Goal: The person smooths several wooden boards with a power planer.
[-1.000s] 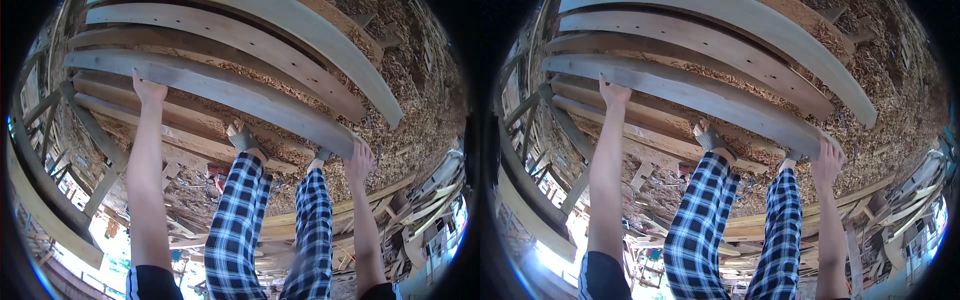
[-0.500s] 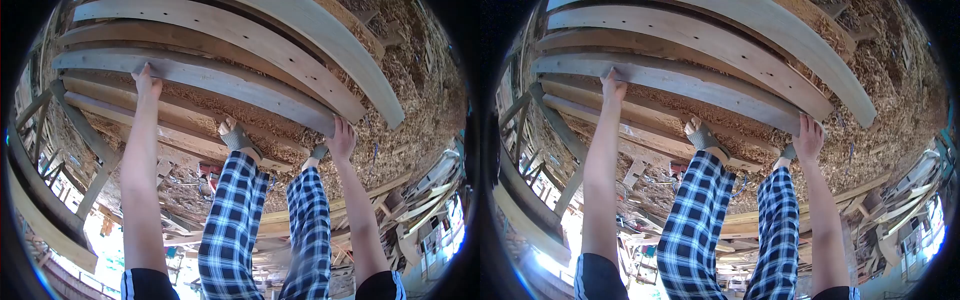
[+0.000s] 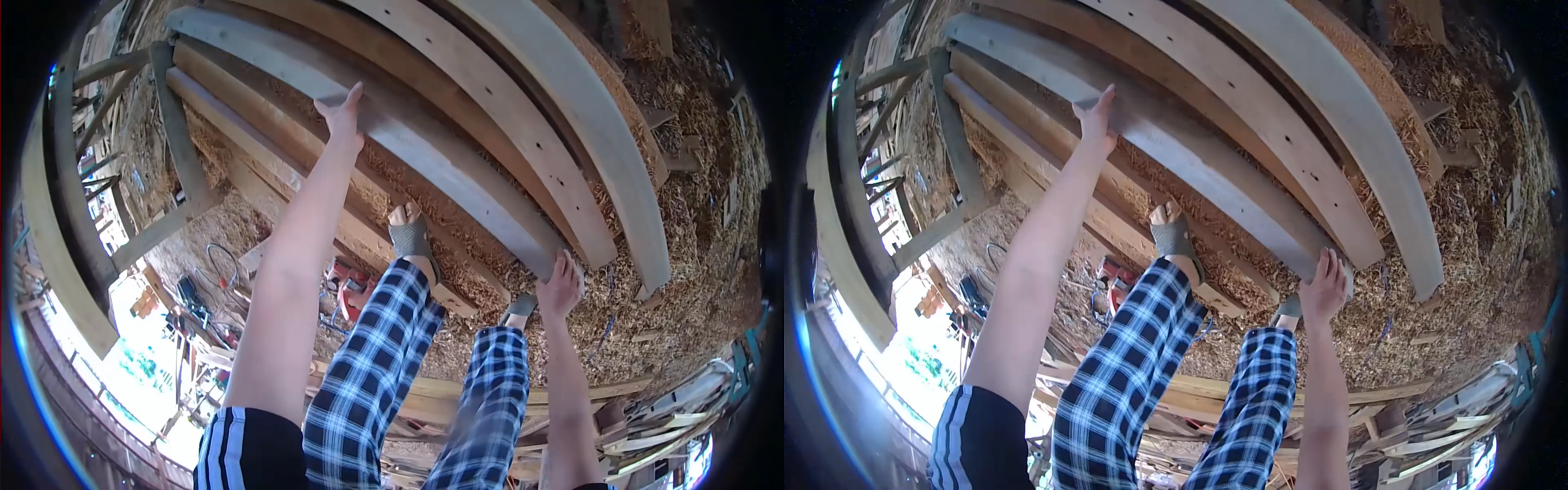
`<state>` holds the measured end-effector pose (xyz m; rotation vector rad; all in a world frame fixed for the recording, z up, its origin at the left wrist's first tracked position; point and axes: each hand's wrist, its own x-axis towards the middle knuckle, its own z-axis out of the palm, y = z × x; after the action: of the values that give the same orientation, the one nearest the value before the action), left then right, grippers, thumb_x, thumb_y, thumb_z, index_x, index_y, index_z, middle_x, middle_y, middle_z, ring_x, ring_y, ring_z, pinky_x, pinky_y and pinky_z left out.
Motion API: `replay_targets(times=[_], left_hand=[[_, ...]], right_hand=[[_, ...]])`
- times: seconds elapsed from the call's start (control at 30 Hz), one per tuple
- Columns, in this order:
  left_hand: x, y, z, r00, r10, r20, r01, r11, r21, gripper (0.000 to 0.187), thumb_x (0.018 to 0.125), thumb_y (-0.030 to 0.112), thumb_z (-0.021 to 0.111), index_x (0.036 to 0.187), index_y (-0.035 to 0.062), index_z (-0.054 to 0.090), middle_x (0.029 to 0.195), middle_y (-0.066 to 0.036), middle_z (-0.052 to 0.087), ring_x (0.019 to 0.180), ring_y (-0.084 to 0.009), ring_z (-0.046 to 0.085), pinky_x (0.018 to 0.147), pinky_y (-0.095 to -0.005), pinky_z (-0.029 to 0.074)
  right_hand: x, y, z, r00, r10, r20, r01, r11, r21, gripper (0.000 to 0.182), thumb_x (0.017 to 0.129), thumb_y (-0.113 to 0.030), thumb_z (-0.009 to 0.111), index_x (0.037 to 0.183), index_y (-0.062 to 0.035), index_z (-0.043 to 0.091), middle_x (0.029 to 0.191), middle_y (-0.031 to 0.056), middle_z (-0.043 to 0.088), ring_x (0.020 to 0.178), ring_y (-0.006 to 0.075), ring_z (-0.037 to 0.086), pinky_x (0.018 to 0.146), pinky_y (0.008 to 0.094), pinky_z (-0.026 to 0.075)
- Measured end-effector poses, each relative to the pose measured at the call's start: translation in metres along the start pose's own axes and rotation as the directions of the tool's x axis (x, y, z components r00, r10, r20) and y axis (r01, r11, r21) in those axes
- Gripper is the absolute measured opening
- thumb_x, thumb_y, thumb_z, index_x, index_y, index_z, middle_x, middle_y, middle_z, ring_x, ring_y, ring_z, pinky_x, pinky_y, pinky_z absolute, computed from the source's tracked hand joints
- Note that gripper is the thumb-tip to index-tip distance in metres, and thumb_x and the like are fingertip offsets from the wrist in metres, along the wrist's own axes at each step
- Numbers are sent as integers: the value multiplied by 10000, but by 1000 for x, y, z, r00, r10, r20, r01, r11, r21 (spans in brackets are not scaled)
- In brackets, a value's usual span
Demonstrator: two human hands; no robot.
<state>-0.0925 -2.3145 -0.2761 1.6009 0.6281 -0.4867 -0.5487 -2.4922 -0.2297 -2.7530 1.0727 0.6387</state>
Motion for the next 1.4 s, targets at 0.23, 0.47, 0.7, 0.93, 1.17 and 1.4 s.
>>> replay_targets(times=[0.23,0.47,0.7,0.93,1.17,1.4], left_hand=[[-25,-5,30,984,103,-148,-77,982,174,1193,655,170,792,1457,224,-90,1453,-135,227,1299,-280,302,1066,-407,261],[-23,-24,2,963,140,-230,-60,945,321,1114,673,110,741,1465,201,-38,1436,-147,281,1275,-295,356,1056,-377,297],[-25,-50,-5,937,178,-301,-60,930,364,1111,652,115,740,1467,137,-15,1423,-181,305,1254,-303,382,1045,-375,322],[-71,-67,-7,899,171,-403,31,893,448,1077,658,178,740,1469,129,34,1429,-187,301,1262,-309,379,1061,-352,309],[-58,-80,-18,936,115,-333,58,882,468,1067,697,225,710,1466,145,-25,1433,-228,274,1291,-356,341,1066,-377,294],[-47,-104,-36,954,238,-184,-131,878,461,1142,744,287,736,1443,110,-150,1504,-157,75,1361,-291,184,1098,-353,184]], right_hand=[[12,8,-23,983,-85,161,58,984,167,698,592,-148,750,1225,-112,459,1196,99,555,1081,278,551,918,375,456],[-28,-27,16,947,-77,313,-22,954,300,728,597,-149,767,1244,-107,436,1212,101,539,1108,285,530,930,386,443],[-31,-20,36,950,-101,294,-20,925,380,783,563,-130,798,1256,-114,433,1182,100,540,1097,309,517,927,416,419],[-47,13,51,928,-157,337,12,918,395,769,569,-76,752,1260,-94,416,1172,126,520,1071,340,509,888,475,412],[-61,9,63,949,-87,303,-17,945,327,813,546,-69,775,1273,-95,413,1222,96,503,1144,311,481,905,467,410],[-63,0,66,965,-56,257,-7,971,237,784,585,-86,750,1288,-91,404,1276,90,475,1196,299,441,947,464,381]])
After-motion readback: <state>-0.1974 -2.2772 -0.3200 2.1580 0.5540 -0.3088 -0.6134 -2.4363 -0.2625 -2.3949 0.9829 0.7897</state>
